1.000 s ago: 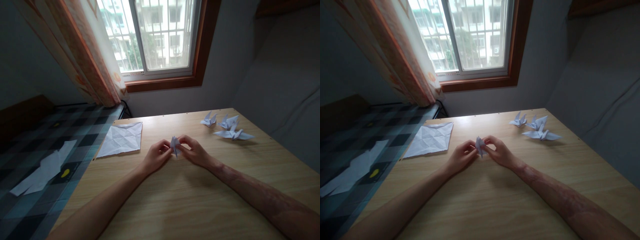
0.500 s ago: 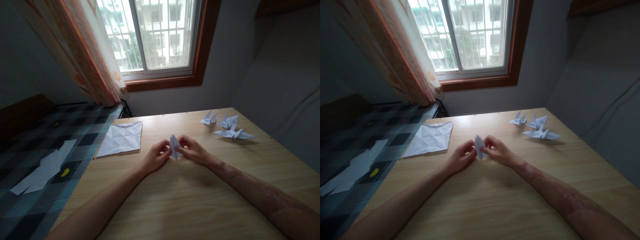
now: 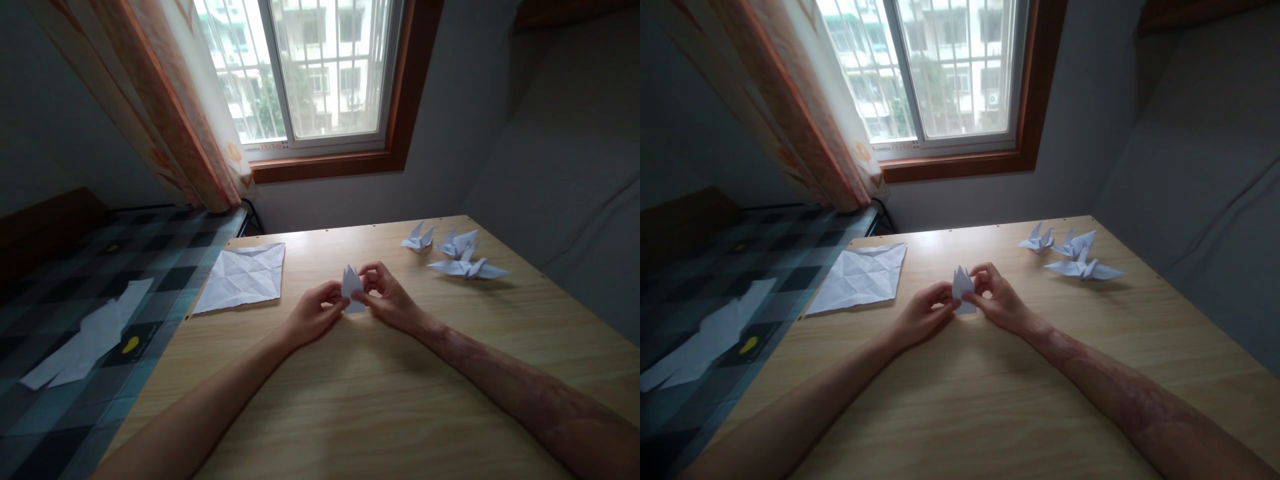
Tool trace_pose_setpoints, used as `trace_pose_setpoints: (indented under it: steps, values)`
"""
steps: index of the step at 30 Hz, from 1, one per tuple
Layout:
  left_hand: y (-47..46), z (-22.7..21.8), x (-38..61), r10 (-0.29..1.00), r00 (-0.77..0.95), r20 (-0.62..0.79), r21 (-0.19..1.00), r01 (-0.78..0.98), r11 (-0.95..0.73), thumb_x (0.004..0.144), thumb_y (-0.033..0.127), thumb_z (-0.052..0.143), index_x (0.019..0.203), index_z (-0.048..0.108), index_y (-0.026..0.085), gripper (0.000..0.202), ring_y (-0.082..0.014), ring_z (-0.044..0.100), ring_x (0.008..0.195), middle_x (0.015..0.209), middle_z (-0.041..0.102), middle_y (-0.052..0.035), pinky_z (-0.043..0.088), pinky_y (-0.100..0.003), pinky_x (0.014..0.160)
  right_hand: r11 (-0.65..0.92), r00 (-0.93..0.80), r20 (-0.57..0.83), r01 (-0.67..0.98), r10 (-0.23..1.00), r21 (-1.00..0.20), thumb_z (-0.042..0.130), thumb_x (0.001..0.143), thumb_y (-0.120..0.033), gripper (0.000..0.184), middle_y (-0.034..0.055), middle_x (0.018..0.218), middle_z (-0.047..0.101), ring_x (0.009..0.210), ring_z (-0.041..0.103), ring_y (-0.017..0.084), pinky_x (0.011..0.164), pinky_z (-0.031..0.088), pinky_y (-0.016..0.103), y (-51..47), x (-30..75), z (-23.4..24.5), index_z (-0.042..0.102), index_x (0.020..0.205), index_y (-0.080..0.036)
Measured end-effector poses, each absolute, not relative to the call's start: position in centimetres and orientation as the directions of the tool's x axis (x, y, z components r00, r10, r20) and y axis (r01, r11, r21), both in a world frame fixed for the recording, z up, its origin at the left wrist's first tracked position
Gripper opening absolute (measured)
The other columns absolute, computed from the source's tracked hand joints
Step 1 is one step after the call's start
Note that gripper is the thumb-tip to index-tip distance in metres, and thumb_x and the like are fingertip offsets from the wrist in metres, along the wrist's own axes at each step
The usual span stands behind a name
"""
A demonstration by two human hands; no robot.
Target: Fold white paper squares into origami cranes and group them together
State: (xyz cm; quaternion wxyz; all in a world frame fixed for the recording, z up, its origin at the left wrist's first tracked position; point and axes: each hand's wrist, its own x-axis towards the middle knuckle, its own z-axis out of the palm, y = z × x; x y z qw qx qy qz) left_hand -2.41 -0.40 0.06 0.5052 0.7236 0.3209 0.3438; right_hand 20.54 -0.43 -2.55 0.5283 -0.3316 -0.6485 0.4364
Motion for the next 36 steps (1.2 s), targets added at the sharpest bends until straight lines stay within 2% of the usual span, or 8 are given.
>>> trace_pose_setpoints:
  steps: [6,10,15,18,22,26,31,36]
  values:
    - [-0.2,0.1,-2.3,0.82,0.538,0.198,0.96,0.063,-0.274,0.1,0.044,0.078,0.113,0.073,0.016,0.032,-0.0208,0.075,0.097,0.104,0.081,-0.0088,0.056,-0.026,0.083,0.42,-0.249,0.417,-0.042,0.874,-0.907,0.082,0.096,-0.036,0.042,-0.0049,0.086,0.064,0.076,0.065,0.016,0.072,0.054,0.029,-0.8,20.6,-2.1,0.055,0.127,-0.029]
    - [-0.3,0.5,-2.1,0.828,0.543,0.143,0.981,0.034,-0.192,0.098,0.048,0.079,0.119,0.073,0.015,0.039,-0.0223,0.078,0.093,0.101,0.084,-0.0101,0.056,-0.027,0.08,0.43,-0.238,0.428,-0.044,0.872,-0.902,0.08,0.097,-0.033,0.046,-0.0053,0.085,0.064,0.071,0.065,0.015,0.068,0.056,0.028,-0.8,20.6,-2.4,0.053,0.134,-0.03]
    - [-0.3,0.4,-2.2,0.838,0.535,0.105,0.973,0.117,-0.197,0.101,0.052,0.075,0.112,0.08,0.013,0.041,-0.0217,0.077,0.089,0.101,0.084,-0.0097,0.057,-0.027,0.078,0.457,-0.199,0.451,-0.016,0.87,-0.889,0.083,0.096,-0.031,0.053,-0.0036,0.09,0.066,0.072,0.068,0.015,0.065,0.06,0.028,-0.5,20.7,-2.9,0.055,0.142,-0.034]
    - [-0.2,0.1,-2.3,0.831,0.545,0.112,0.965,0.14,-0.221,0.099,0.051,0.077,0.111,0.083,0.013,0.041,-0.0222,0.077,0.092,0.106,0.084,-0.0102,0.058,-0.027,0.081,0.449,-0.2,0.436,0.024,0.877,-0.893,0.083,0.096,-0.032,0.048,-0.0013,0.099,0.07,0.071,0.069,0.015,0.064,0.06,0.028,-0.5,20.8,-3.0,0.061,0.139,-0.034]
    - [-0.1,-0.1,-2.3,0.837,0.536,0.111,0.967,0.137,-0.216,0.099,0.051,0.078,0.113,0.082,0.013,0.041,-0.0231,0.078,0.093,0.106,0.084,-0.0109,0.06,-0.029,0.083,0.493,-0.17,0.47,0.141,0.866,-0.859,0.082,0.097,-0.035,0.031,0.004,0.115,0.072,0.073,0.069,0.015,0.062,0.06,0.029,-0.5,20.9,-2.9,0.069,0.124,-0.029]
    - [0.0,-0.2,-2.3,0.847,0.516,0.126,0.978,0.081,-0.195,0.097,0.05,0.08,0.115,0.08,0.014,0.041,-0.0233,0.079,0.094,0.108,0.084,-0.0109,0.062,-0.031,0.086,0.611,-0.235,0.569,0.184,0.788,-0.77,0.079,0.1,-0.035,0.011,0.0063,0.114,0.071,0.085,0.068,0.017,0.074,0.062,0.032,-0.6,20.9,-2.2,0.077,0.106,-0.025]
    - [0.3,-0.1,-2.4,0.817,0.558,0.147,0.983,0.011,-0.185,0.096,0.045,0.082,0.115,0.078,0.013,0.037,-0.0226,0.079,0.098,0.109,0.083,-0.011,0.063,-0.032,0.091,0.64,-0.289,0.582,0.178,0.76,-0.747,0.077,0.1,-0.029,0.007,0.0083,0.114,0.072,0.097,0.07,0.021,0.078,0.06,0.033,-0.8,21.0,-1.2,0.083,0.101,-0.025]
    - [0.6,-0.2,-2.4,0.803,0.571,0.169,0.986,-0.096,-0.139,0.094,0.042,0.086,0.116,0.077,0.014,0.037,-0.0262,0.079,0.112,0.12,0.082,-0.0148,0.06,-0.038,0.106,0.645,-0.311,0.582,0.156,0.751,-0.748,0.072,0.1,-0.024,0.015,0.009,0.114,0.072,0.097,0.07,0.022,0.081,0.062,0.036,-0.8,21.1,-1.2,0.087,0.102,-0.028]
